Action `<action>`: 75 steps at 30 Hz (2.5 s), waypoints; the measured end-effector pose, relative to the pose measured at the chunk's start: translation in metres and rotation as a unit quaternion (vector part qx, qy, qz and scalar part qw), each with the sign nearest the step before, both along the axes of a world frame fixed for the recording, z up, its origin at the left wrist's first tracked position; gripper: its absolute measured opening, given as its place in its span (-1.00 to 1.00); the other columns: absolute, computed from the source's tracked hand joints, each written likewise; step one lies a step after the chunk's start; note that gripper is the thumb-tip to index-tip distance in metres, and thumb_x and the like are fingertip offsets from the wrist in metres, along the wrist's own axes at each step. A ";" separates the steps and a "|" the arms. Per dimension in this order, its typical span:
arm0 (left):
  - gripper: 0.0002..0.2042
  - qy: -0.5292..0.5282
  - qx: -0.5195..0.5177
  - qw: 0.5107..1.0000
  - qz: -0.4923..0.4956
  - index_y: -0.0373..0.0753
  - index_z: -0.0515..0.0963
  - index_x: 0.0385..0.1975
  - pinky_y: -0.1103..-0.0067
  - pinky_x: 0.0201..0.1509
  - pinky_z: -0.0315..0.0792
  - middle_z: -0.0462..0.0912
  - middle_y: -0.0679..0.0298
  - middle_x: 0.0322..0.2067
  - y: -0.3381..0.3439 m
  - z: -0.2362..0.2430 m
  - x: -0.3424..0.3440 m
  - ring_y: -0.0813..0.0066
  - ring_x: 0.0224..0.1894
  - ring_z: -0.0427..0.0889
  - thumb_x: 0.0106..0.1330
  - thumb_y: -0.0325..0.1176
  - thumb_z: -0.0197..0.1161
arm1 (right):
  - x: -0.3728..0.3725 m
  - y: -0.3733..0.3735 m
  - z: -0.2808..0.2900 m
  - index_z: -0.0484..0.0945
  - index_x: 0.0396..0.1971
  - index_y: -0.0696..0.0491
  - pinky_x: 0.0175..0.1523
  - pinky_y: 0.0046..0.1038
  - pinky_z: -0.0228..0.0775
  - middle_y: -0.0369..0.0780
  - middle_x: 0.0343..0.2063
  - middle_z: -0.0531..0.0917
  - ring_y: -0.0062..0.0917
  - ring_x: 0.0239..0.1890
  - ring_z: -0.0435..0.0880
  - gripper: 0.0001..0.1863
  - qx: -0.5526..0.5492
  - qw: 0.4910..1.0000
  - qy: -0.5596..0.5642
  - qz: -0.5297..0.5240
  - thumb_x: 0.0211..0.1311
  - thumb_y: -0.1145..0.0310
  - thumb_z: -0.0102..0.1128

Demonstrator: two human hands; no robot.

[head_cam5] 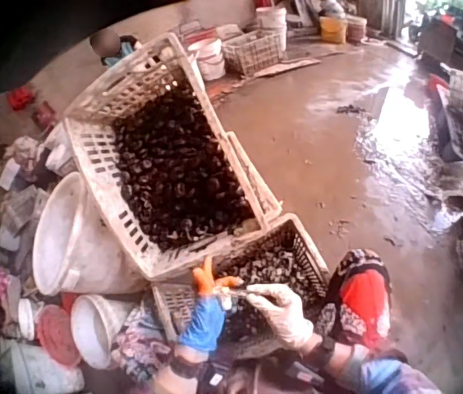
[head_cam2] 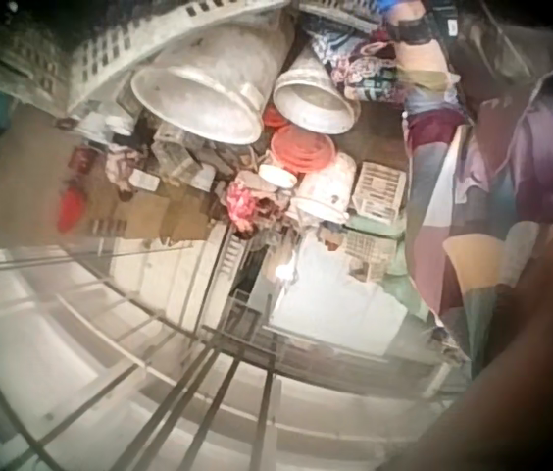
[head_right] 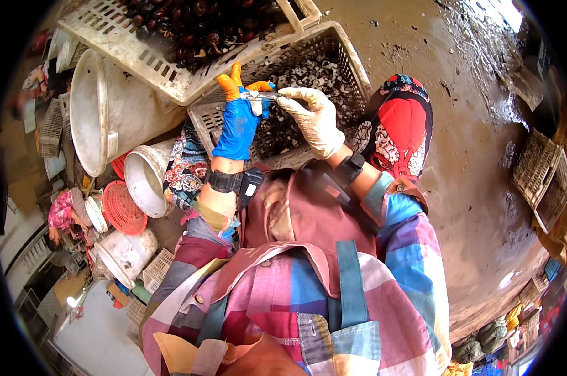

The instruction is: The person shucks shellfish using a small tool, prying open the shells and placing the extracted meat into a small container.

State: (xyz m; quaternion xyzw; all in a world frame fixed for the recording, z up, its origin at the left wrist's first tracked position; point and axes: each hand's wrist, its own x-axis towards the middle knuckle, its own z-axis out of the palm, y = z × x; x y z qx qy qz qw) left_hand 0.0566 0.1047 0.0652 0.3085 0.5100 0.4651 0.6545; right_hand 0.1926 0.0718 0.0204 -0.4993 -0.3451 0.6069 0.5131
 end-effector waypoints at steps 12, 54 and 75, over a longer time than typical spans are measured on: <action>-0.16 -0.046 -0.073 0.996 0.011 0.00 -0.19 0.29 0.71 -0.63 0.21 0.53 0.18 -0.28 -0.015 0.000 0.003 0.58 -0.63 0.35 0.10 0.38 -0.20 | 0.010 0.001 -0.009 0.60 -0.33 0.15 -0.13 -0.63 0.36 -0.26 -0.37 0.63 -0.65 -0.28 0.54 -0.82 0.008 0.999 -0.048 -0.011 0.03 0.45 0.27; -0.60 0.024 -0.001 0.999 -0.041 -0.22 0.43 -0.04 0.65 -0.15 0.45 0.56 0.34 -0.25 -0.014 -0.011 -0.079 0.59 -0.21 0.52 0.07 -0.55 0.28 | -0.007 0.005 -0.007 0.55 -0.40 0.16 -0.30 -0.67 0.28 -0.36 -0.55 0.55 -0.76 -0.46 0.42 -0.86 -0.002 0.993 -0.065 0.103 0.16 0.39 0.15; -0.61 0.249 0.117 0.960 0.046 -0.34 0.47 -0.17 0.67 -0.22 0.47 0.61 0.27 -0.35 -0.069 -0.040 -0.076 0.59 -0.33 0.57 -0.03 -0.48 0.40 | -0.010 -0.010 -0.005 0.61 -0.38 0.14 -0.40 -0.67 0.32 -0.35 -0.56 0.59 -0.77 -0.52 0.45 -0.83 -0.046 0.971 -0.171 0.159 0.04 0.38 0.28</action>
